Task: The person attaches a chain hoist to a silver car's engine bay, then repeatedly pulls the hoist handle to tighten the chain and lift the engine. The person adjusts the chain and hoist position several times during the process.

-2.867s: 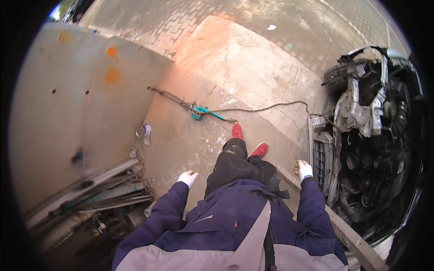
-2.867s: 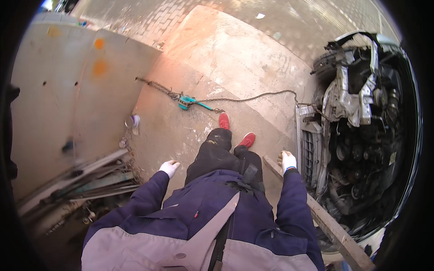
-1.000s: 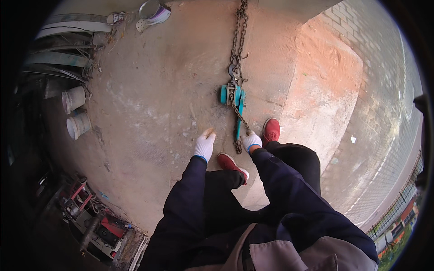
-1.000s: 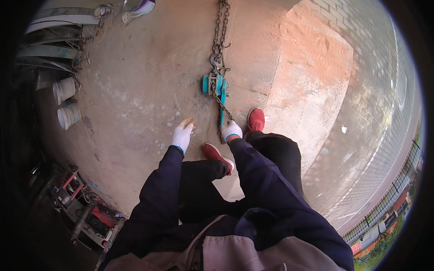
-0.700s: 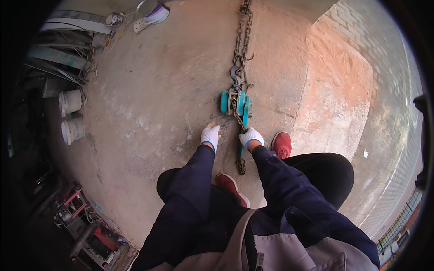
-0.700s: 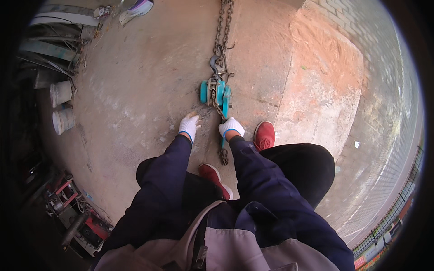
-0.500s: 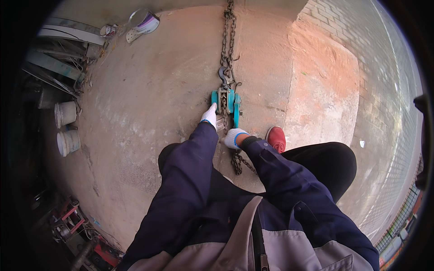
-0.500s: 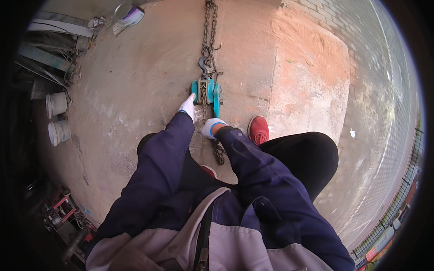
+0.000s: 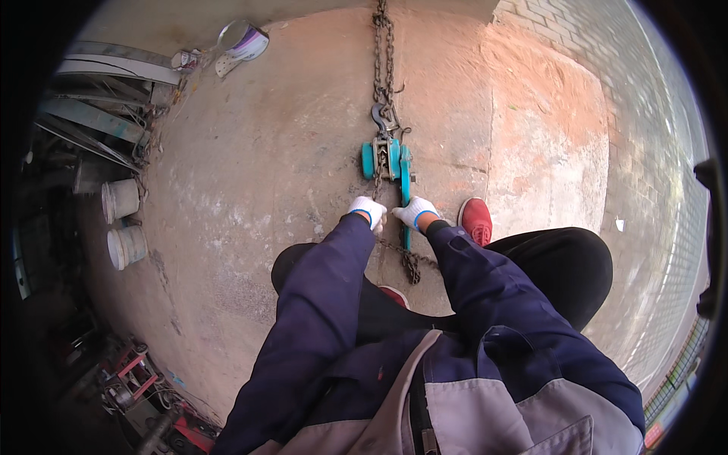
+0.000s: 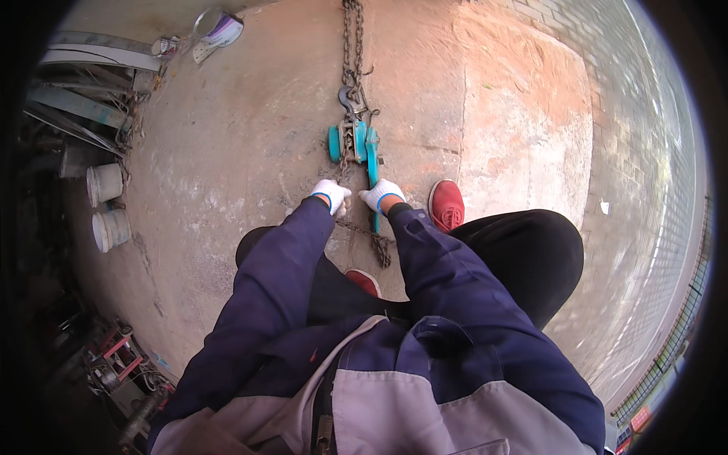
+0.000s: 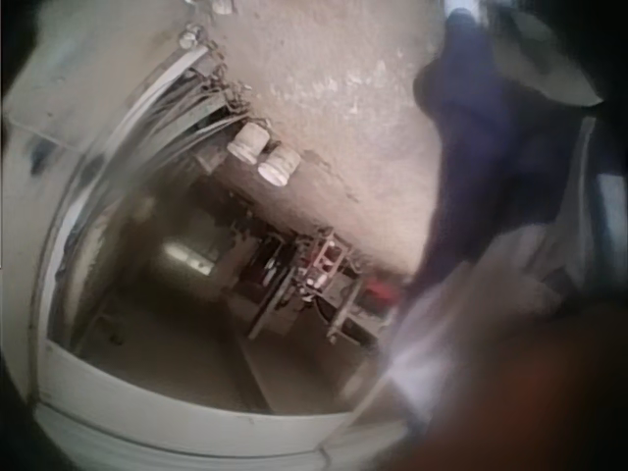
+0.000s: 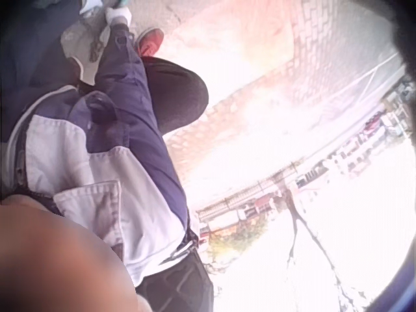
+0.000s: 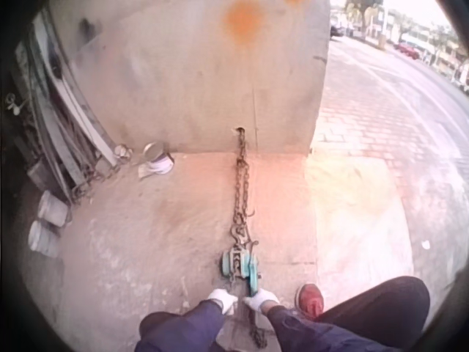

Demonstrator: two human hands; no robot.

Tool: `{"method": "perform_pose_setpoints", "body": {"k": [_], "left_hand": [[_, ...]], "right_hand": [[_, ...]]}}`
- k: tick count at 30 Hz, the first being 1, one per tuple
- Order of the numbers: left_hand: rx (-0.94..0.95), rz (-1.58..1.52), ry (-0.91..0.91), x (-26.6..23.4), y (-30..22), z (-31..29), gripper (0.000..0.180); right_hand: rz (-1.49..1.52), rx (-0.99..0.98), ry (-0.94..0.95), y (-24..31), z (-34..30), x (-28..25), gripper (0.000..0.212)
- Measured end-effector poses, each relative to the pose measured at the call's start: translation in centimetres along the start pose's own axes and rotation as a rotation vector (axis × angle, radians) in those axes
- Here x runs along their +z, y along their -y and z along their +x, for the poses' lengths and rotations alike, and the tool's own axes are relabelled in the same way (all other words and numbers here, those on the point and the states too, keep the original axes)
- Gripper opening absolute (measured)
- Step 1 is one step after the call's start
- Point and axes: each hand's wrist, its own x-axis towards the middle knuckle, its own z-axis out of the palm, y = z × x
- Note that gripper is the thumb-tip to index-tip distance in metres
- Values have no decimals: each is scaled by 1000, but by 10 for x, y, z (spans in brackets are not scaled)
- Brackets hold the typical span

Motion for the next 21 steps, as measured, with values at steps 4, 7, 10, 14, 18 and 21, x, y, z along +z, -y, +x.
{"method": "perform_pose_setpoints", "body": {"k": [4,7,10,14,18,21], "left_hand": [[-4,-50,102,4,26,-20,20],[-7,29,158,-3,40,-25,18],[-6,150,101,-12,45,-19,25],[205,1096,-94,-9,41,-11,29],[-25,581,-399,3,23,-20,41],[3,529,-485,11,4,-32,44]], "right_hand": [[35,71,-141,11,4,19,52],[59,87,-223,9,8,24,38],[95,105,-255,3,11,23,33],[208,192,-257,-3,7,4,46],[1106,222,66,3,-5,-30,19],[1065,231,135,18,-16,-53,22]]}}
